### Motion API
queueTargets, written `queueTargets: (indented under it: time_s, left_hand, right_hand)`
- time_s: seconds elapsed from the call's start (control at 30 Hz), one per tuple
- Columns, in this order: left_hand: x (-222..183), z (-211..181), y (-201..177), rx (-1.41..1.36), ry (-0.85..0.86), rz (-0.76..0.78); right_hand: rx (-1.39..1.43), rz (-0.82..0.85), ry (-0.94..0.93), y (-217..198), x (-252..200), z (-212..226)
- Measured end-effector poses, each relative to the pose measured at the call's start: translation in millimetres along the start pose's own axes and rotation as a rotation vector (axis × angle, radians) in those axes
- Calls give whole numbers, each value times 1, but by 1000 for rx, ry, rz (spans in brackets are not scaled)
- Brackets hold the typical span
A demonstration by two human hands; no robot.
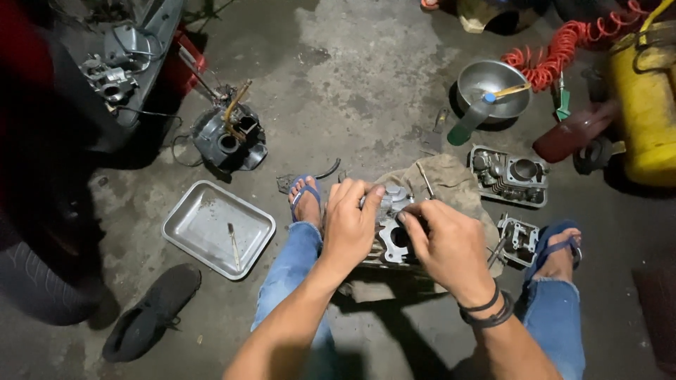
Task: Cleaning and inspecting a motorcycle engine cylinder head using a small metal pick to clear debris from the fins.
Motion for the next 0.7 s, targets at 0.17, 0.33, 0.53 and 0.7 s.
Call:
queueTargets:
  time_s: [0.17, 0.33, 0.53, 0.7]
  left_hand:
    - [-1, -1, 2, 9, 5, 8]
    - [-2, -1, 0, 3, -30, 22]
    - [0, 0, 1, 15, 4, 7]
    - [-1, 5, 0, 17, 18, -9]
  right_hand:
    - [66, 43, 32, 5, -4, -1]
    - [94, 84, 31, 12, -13, -7]
    - [119, 74, -13, 11, -4, -5]
    - [68, 87, -57, 6, 1, -2]
Point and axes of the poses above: each hand's wrist, its own x-axis towards the middle knuckle, its own y-axis out of the palm, z = x × y, the point moved 3 cm from there along x, towards the middle knuckle, and after that the axes turned 15 degrees about -z, right-handed, at the moved point
